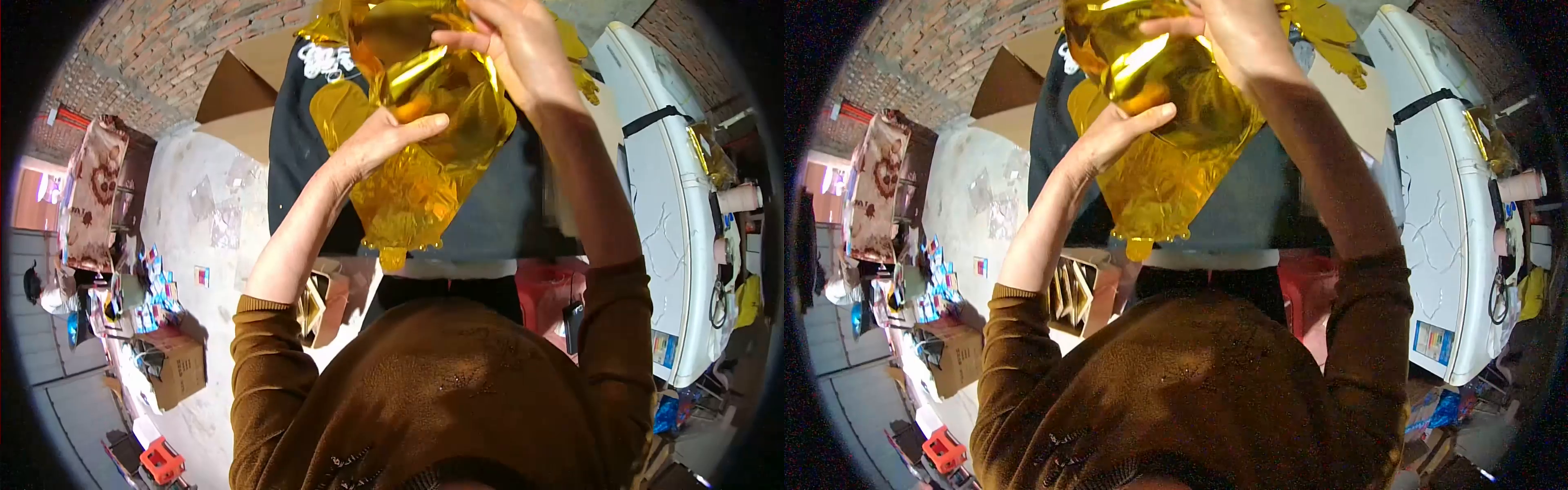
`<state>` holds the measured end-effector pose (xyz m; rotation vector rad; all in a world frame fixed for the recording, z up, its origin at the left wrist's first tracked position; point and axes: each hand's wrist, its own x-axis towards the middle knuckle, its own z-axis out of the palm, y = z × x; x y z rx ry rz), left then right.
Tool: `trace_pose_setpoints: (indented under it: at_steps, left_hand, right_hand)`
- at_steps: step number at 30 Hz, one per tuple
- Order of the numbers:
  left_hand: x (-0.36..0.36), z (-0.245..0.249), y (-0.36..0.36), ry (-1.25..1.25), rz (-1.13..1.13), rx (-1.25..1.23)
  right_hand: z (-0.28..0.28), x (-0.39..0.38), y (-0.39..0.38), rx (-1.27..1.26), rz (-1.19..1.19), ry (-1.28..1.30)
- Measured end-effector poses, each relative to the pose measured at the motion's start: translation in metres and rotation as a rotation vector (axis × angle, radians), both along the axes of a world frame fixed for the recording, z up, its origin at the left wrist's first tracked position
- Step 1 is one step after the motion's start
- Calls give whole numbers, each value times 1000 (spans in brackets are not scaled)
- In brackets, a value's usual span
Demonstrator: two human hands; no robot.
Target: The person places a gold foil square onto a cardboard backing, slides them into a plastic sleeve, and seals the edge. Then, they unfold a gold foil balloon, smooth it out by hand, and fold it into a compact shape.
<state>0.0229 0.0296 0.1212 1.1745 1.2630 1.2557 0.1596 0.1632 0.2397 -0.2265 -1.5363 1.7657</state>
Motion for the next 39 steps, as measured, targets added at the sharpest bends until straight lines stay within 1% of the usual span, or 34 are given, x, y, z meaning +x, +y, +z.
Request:
trace_pose_setpoints:
  at_steps: [1, 2, 3, 4, 5, 6, 8, 9, 11, 12, 13, 14, 15, 18, 20, 21, 22, 24, 25, 27, 28, 29, 30, 31, 32, 34, 39]
  left_hand:
    - [-1, -14, -2, 15, 44, -27]
    - [-4, -22, -8, 23, 32, -66]
    - [-9, -28, -16, 31, 17, -106]
    - [-10, -35, -23, 39, 0, -147]
    - [-1, -27, -37, -11, 55, -146]
    - [-3, -34, -44, -14, 117, -162]
    - [-3, -37, -60, -99, 229, -230]
    - [-7, -45, -66, -148, 218, -268]
    - [-14, -52, -75, -196, 185, -355]
    - [-11, -56, -78, -218, 242, -371]
    - [-7, -60, -79, -239, 297, -386]
    - [-3, -64, -80, -259, 351, -401]
    - [-1, -66, -82, -238, 352, -410]
    - [-9, -77, -88, -64, 237, -489]
    - [-7, -82, -88, -28, 262, -498]
    - [-7, -84, -88, -11, 276, -502]
    - [-10, -88, -89, -30, 265, -490]
    - [-23, -96, -85, -63, 245, -460]
    - [-28, -114, -79, -186, 291, -439]
    - [-21, -98, -77, -284, 364, -415]
    - [-20, -92, -77, -332, 399, -404]
    - [-23, -93, -75, -352, 401, -398]
    - [-26, -94, -73, -402, 379, -409]
    - [-30, -94, -72, -452, 356, -418]
    - [-33, -95, -69, -501, 333, -427]
    - [-35, -98, -66, -562, 323, -381]
    - [-32, -88, -60, -585, 354, -374]
  right_hand:
    - [4, -1, -4, 38, -47, -11]
    - [5, -2, -8, 76, -96, -22]
    - [4, -1, -8, 70, -79, -51]
    - [-7, -4, 4, 96, -88, -145]
    - [-20, -2, 10, 81, -26, -129]
    - [-34, -1, 14, 67, 37, -112]
    - [-61, 1, 28, -4, -33, -451]
    - [-77, 1, 24, -125, -77, -369]
    - [-122, 0, 35, -25, -52, -458]
    - [-145, 0, 47, 26, -42, -501]
    - [-165, 0, 60, 12, 0, -596]
    - [-169, 2, 55, 16, -7, -613]
    - [-174, 4, 48, 19, -14, -632]
    - [-181, 11, 40, 66, -12, -717]
    - [-184, 18, 36, 111, -2, -784]
    - [-188, 21, 31, 183, -75, -705]
    - [-191, 28, 25, 348, -132, -660]
    - [-178, 45, -1, 680, -245, -552]
    - [-181, 50, -8, 1213, -454, -353]
    - [-178, 73, -61, 1067, -328, -276]
    - [-180, 84, -86, 989, -214, -395]
    - [-178, 92, -101, 1189, -153, -335]
    - [-185, 97, -114, 1469, -120, -255]
    - [-201, 101, -129, 1379, -150, -281]
    - [-202, 105, -143, 1279, -107, -368]
    - [-212, 102, -157, 1188, -117, -454]
    - [-221, 85, -164, 1177, -154, -479]
